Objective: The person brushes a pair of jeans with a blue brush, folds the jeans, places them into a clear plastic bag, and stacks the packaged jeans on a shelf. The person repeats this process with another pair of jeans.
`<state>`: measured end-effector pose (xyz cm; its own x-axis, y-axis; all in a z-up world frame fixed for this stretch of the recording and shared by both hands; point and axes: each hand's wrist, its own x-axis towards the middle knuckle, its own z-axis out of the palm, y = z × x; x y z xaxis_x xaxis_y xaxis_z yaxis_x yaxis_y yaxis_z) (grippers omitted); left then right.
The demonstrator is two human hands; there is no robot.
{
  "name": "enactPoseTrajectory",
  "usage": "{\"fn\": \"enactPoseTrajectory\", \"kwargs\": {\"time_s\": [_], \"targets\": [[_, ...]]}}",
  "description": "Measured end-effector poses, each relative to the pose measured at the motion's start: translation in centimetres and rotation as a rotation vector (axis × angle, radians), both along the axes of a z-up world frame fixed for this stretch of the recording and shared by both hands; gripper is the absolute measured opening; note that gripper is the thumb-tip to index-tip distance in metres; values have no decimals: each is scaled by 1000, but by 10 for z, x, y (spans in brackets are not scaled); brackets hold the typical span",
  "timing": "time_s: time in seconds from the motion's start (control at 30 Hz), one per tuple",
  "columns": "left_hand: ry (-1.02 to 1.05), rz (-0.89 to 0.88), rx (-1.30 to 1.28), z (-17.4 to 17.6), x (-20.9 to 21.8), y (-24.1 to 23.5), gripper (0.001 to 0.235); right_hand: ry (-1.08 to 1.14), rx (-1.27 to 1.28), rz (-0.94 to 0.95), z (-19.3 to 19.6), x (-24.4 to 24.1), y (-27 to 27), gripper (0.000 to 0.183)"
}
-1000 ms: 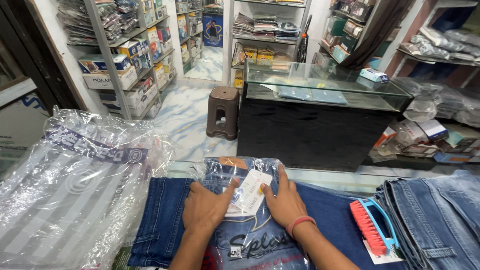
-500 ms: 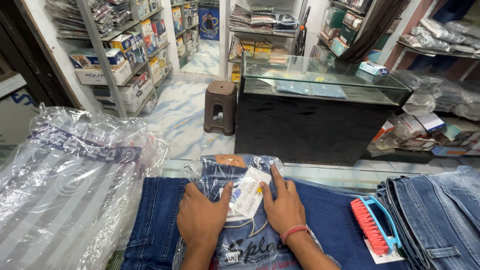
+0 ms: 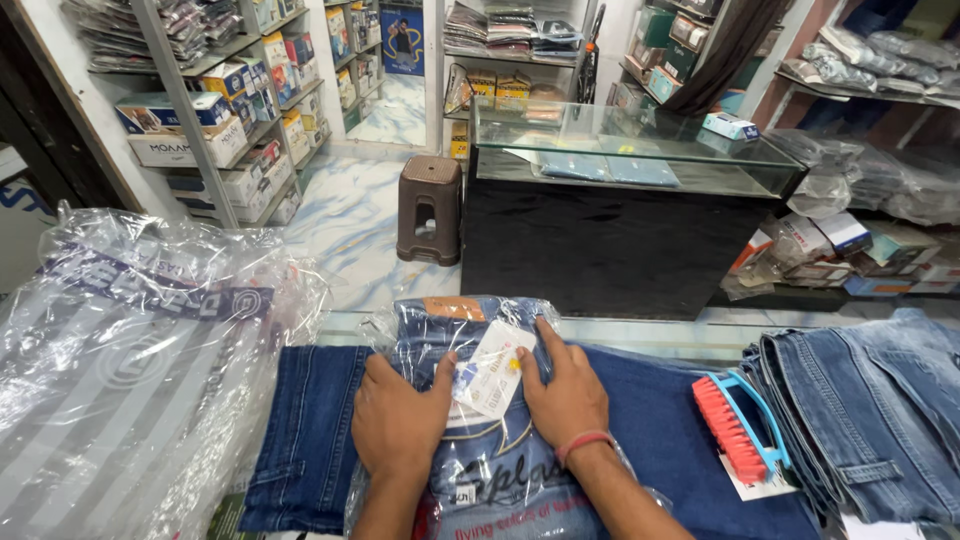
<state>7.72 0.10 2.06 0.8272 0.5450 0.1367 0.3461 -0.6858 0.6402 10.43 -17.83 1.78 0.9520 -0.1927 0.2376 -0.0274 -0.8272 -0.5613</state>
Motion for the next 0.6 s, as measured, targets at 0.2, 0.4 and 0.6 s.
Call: {"fn": "enactPoseTrajectory", "kwargs": {"time_s": [0.2, 0.4, 0.6], "targets": [[53, -134, -18, 3, -6, 11, 86, 155, 24, 83, 6, -3, -11, 82], [64, -164, -1, 29, -17, -14, 78, 28, 36, 147, 12, -10, -24, 82], [-132, -186, 13, 45, -30, -70, 68, -48, -104, 105, 34, -25, -73, 75]]}}
